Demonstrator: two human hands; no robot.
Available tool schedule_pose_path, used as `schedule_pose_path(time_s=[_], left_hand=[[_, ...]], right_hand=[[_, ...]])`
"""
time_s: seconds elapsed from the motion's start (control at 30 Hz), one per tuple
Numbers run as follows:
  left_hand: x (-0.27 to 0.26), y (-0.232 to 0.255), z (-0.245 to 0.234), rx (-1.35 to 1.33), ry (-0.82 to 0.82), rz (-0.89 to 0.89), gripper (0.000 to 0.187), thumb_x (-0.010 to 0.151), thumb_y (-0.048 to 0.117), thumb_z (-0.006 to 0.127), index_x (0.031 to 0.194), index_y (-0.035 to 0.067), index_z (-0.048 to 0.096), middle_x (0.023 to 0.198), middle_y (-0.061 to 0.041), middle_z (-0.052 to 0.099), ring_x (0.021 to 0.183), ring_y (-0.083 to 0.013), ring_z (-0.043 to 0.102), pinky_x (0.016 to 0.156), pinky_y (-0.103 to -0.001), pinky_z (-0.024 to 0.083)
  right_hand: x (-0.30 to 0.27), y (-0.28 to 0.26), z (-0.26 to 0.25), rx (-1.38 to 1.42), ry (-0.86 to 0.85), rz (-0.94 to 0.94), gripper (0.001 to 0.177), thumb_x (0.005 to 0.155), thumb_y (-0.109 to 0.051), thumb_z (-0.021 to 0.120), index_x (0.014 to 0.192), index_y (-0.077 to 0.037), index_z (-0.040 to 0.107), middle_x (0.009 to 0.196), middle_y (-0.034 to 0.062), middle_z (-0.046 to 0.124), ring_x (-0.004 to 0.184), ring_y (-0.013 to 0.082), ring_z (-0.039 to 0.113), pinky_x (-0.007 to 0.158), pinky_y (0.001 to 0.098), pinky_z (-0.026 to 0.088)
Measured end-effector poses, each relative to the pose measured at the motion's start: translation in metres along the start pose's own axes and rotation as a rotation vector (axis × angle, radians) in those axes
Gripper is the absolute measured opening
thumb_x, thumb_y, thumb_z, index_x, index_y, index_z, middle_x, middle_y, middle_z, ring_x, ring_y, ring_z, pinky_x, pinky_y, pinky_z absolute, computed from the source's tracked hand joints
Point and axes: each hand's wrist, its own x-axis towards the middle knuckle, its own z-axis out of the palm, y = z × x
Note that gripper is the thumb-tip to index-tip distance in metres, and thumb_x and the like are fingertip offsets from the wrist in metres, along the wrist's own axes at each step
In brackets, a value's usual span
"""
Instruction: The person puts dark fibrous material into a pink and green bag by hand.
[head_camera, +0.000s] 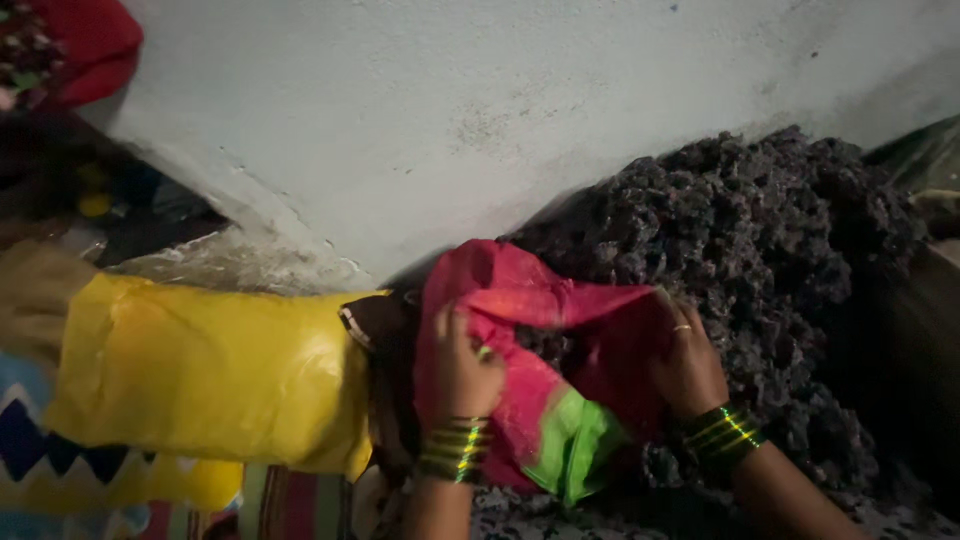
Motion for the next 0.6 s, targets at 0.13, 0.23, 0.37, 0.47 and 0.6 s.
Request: schedule_pose_path(time_s=[0.13, 0.23, 0.37, 0.47, 0.6], left_hand=[[0.007, -0.016, -0.043, -0.388, -0.258, -0.101, 0.073, 0.074, -0.008, 0.061, 0.145, 0.004, 0.051, 0.115, -0.008, 0.063, 0.089, -0.0160, 0.061, 0.079, -0.029, 0.052], [0.005, -0.011, -0.050, -0.661, -0.430, -0.219, 0.090, 0.072, -0.011, 0.056, 0.159, 0.009, 0.045, 0.116, -0.001, 0.059, 0.079, -0.0100, 0.050, 0.070, -0.025, 0.044], [0.012, 0.002, -0.054, -0.437, -0.448, -0.095, 0.094, 0.068, -0.013, 0.058, 0.157, 0.011, 0.038, 0.157, 0.004, 0.041, 0.079, -0.0059, 0.053, 0.070, -0.022, 0.049], [0.014, 0.004, -0.047, -0.509, -0.499, -0.231, 0.096, 0.069, -0.015, 0.055, 0.159, 0.012, 0.035, 0.163, -0.001, 0.040, 0.081, -0.0102, 0.052, 0.068, -0.022, 0.045], [0.014, 0.001, -0.050, -0.896, -0.521, -0.218, 0.097, 0.070, -0.016, 0.050, 0.161, 0.008, 0.029, 0.169, -0.001, 0.028, 0.136, -0.0051, 0.043, 0.090, -0.017, 0.043]], right_hand=[[0.012, 0.000, -0.005, -0.070, -0.151, 0.165, 0.072, 0.087, -0.009, 0.060, 0.155, -0.018, 0.041, 0.158, 0.0124, 0.044, 0.121, 0.0424, 0.058, 0.096, 0.0485, 0.052], [0.017, -0.003, -0.013, -0.012, -0.188, 0.154, 0.069, 0.089, -0.015, 0.064, 0.153, -0.018, 0.041, 0.156, 0.0141, 0.043, 0.127, 0.0404, 0.056, 0.100, 0.0475, 0.051], [0.029, -0.008, -0.030, -0.166, -0.198, 0.221, 0.050, 0.101, -0.028, 0.059, 0.150, -0.021, 0.048, 0.163, 0.0148, 0.034, 0.136, 0.0412, 0.052, 0.104, 0.0493, 0.050], [0.027, -0.004, -0.052, -0.212, -0.239, 0.037, 0.071, 0.082, -0.026, 0.068, 0.145, -0.012, 0.041, 0.164, 0.0170, 0.028, 0.137, 0.0466, 0.046, 0.104, 0.0529, 0.049], [0.022, 0.015, -0.042, -0.624, -0.727, 0.162, 0.096, 0.071, -0.035, 0.086, 0.155, -0.033, 0.040, 0.169, 0.0135, 0.012, 0.152, 0.0446, 0.017, 0.115, 0.0653, 0.028]])
